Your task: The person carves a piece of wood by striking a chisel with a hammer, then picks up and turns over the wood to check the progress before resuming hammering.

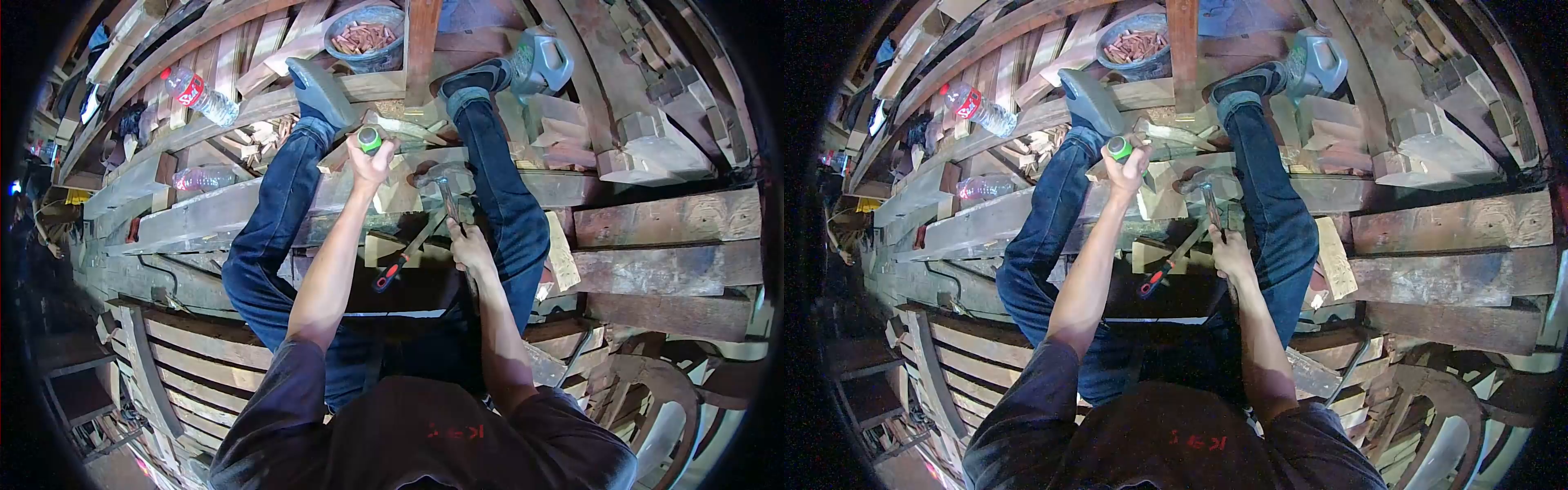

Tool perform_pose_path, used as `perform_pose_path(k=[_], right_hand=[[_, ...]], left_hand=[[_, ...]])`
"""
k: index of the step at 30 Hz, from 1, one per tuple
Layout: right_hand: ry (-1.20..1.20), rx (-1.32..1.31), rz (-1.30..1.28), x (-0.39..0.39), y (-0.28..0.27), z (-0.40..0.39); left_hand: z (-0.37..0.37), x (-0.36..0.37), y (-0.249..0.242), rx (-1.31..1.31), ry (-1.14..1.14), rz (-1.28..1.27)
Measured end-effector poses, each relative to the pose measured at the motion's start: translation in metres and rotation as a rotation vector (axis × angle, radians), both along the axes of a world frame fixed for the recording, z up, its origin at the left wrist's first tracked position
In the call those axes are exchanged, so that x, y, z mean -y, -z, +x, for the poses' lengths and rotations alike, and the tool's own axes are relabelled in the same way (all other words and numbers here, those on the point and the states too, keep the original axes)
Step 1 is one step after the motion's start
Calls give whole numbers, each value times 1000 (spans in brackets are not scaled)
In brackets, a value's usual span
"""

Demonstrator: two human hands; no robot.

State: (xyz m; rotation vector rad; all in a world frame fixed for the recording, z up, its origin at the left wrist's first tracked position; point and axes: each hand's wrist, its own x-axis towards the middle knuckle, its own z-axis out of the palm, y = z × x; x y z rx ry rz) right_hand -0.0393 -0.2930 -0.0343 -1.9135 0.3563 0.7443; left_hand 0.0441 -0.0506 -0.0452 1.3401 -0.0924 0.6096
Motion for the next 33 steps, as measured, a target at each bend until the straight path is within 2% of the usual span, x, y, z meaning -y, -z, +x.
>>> perform_pose_path(k=[6, 9, 12, 19, 23, 26, 29, 33], right_hand=[[7, -48, 49, 1, 2, 0], [11, -56, 37, 1, 6, 1], [7, -73, 66, 1, -1, 0], [18, -30, 51, 1, 3, -1], [22, -52, 69, 2, 4, 0], [27, -53, 90, 2, -1, -1], [41, -35, 71, 1, -1, -2], [37, -77, 57, 3, 0, 1]], left_hand=[[1, 2, 6, 17, 6, -9], [0, 9, 3, 62, -66, -103], [-7, 5, -7, 58, 35, -43], [-15, 11, -9, 25, -33, 45], [-11, 15, -9, -2, -6, -104], [-8, 13, -9, 43, -18, -90], [-7, 11, -5, 12, -6, -220], [-3, -2, 6, 5, 78, -239]])
